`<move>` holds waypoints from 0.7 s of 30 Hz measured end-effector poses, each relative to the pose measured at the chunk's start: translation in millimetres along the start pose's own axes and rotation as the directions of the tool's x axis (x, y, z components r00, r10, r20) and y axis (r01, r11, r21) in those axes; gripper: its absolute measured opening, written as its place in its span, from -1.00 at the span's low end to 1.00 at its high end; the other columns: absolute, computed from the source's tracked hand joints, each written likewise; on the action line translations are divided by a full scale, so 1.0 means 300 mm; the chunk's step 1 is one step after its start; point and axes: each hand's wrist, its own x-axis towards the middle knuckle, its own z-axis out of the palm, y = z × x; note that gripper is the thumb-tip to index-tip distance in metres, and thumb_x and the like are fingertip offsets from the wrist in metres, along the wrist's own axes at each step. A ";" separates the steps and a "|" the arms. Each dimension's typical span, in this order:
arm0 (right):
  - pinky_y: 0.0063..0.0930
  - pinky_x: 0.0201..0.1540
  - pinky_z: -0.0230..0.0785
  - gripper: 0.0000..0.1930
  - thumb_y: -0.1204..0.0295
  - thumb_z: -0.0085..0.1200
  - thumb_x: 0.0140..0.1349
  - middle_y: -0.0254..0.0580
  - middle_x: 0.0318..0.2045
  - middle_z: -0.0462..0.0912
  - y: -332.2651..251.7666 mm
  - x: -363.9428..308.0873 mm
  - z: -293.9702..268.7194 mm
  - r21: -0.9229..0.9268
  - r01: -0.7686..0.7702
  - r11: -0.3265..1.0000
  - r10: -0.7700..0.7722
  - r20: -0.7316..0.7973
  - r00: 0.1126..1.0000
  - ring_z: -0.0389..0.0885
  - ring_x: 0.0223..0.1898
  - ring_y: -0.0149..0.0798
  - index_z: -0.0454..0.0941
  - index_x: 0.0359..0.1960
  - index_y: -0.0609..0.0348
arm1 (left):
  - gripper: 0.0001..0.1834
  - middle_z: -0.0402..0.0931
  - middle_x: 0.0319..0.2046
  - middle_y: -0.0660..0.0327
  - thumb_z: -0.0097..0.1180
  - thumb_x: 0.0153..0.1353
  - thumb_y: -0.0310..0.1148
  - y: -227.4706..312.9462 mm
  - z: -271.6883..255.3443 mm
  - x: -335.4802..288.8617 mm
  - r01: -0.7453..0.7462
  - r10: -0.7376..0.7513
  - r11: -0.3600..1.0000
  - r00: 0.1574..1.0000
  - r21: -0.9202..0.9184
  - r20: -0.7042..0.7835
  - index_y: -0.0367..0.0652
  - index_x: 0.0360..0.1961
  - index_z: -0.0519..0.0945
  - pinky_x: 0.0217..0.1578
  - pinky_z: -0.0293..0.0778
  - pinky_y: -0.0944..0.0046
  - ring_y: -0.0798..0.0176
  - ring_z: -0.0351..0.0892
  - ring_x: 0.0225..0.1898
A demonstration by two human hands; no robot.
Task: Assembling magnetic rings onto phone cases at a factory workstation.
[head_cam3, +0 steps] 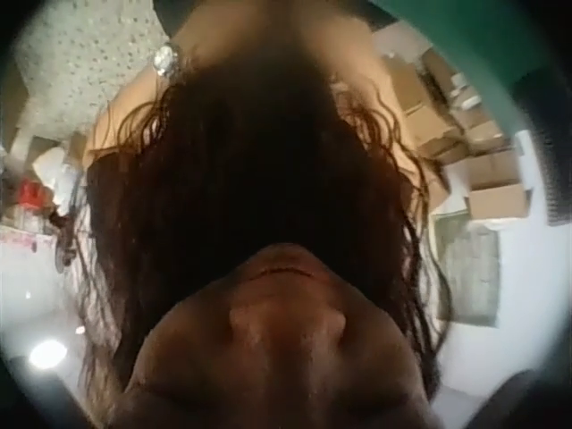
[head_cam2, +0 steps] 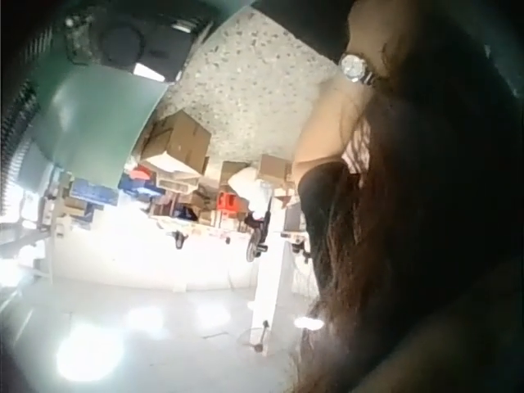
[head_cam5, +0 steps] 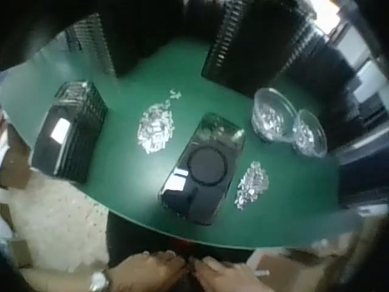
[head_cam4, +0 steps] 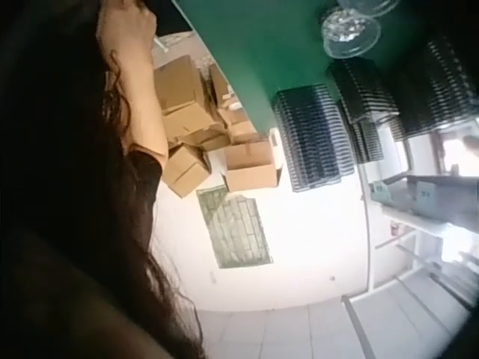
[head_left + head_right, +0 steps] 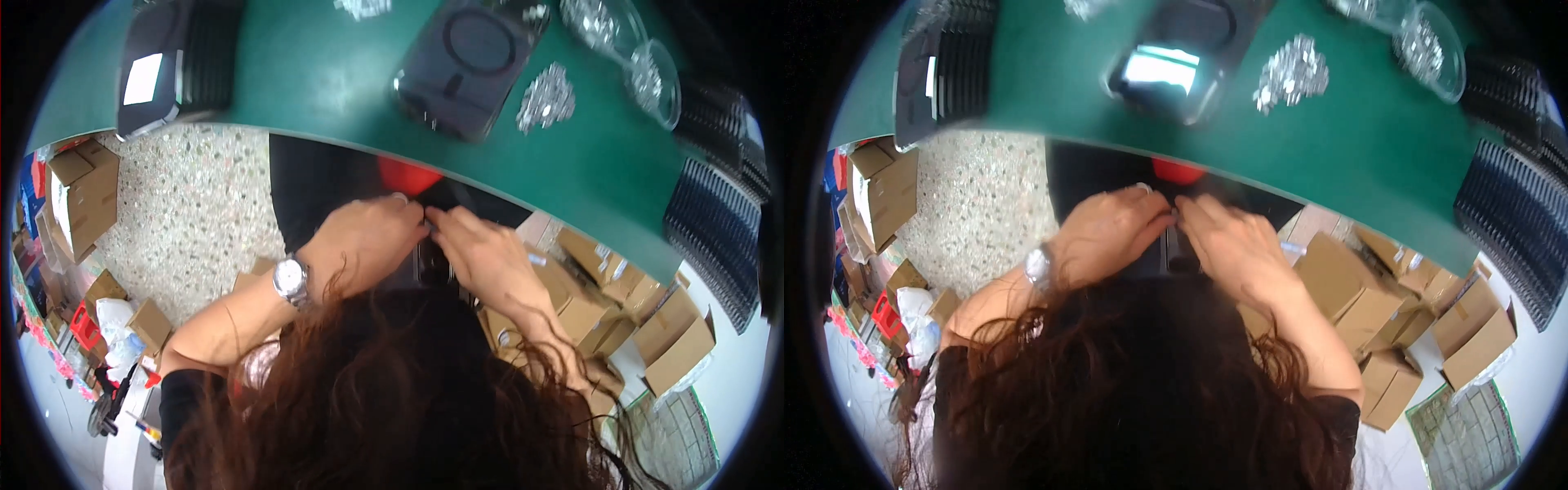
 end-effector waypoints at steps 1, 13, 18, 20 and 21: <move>-0.04 -0.23 0.56 -0.70 0.44 0.09 0.38 -0.01 -0.19 0.61 -0.008 0.008 -0.039 -0.004 -0.027 1.000 0.027 0.063 0.998 0.70 -0.24 0.11 0.58 0.09 0.26 | -0.83 0.62 -0.34 0.01 0.20 0.36 -0.33 -0.003 -0.002 0.004 -0.005 0.006 0.999 1.000 -0.036 0.024 -0.24 -0.23 0.63 -0.25 0.60 -0.01 -0.11 0.67 -0.27; -0.28 -0.22 0.44 -0.76 0.39 0.19 0.33 0.08 -0.41 0.64 -0.133 0.581 -0.589 -0.290 0.136 0.947 -0.261 -0.452 0.853 0.61 -0.39 -0.11 0.69 -0.15 0.36 | -0.82 0.64 -0.37 0.05 0.10 0.44 -0.20 -0.062 -0.036 -0.048 0.017 -0.027 0.991 0.997 -0.133 -0.068 -0.04 -0.14 0.62 -0.28 0.59 -0.06 -0.11 0.67 -0.29; -0.05 -0.07 0.53 -0.73 0.39 0.24 0.24 0.33 -0.33 0.70 -0.021 0.892 -0.571 -0.266 -0.155 0.952 0.016 -0.462 0.887 0.73 -0.22 0.27 0.73 -0.12 0.35 | -0.82 0.64 -0.36 0.05 0.10 0.45 -0.20 -0.077 -0.061 -0.049 0.038 -0.064 0.983 0.987 -0.178 -0.146 -0.04 -0.13 0.62 -0.29 0.58 -0.07 -0.12 0.67 -0.29; -0.04 -0.04 0.54 -0.73 0.40 0.24 0.23 0.32 -0.30 0.71 -0.064 0.900 -0.554 -0.274 -0.161 0.948 0.020 -0.454 0.891 0.72 -0.19 0.28 0.73 -0.11 0.34 | -0.81 0.64 -0.36 0.04 0.10 0.45 -0.20 -0.094 -0.063 -0.060 0.003 -0.047 0.975 0.981 -0.224 -0.189 -0.06 -0.14 0.62 -0.29 0.58 -0.07 -0.12 0.67 -0.29; -0.03 -0.02 0.54 -0.72 0.41 0.25 0.22 0.31 -0.27 0.72 -0.086 0.896 -0.548 -0.277 -0.180 0.944 0.035 -0.457 0.889 0.72 -0.16 0.30 0.74 -0.10 0.32 | -0.81 0.64 -0.36 0.04 0.10 0.45 -0.20 -0.103 -0.066 -0.060 0.008 -0.053 0.974 0.979 -0.226 -0.195 -0.06 -0.14 0.62 -0.29 0.58 -0.07 -0.12 0.67 -0.29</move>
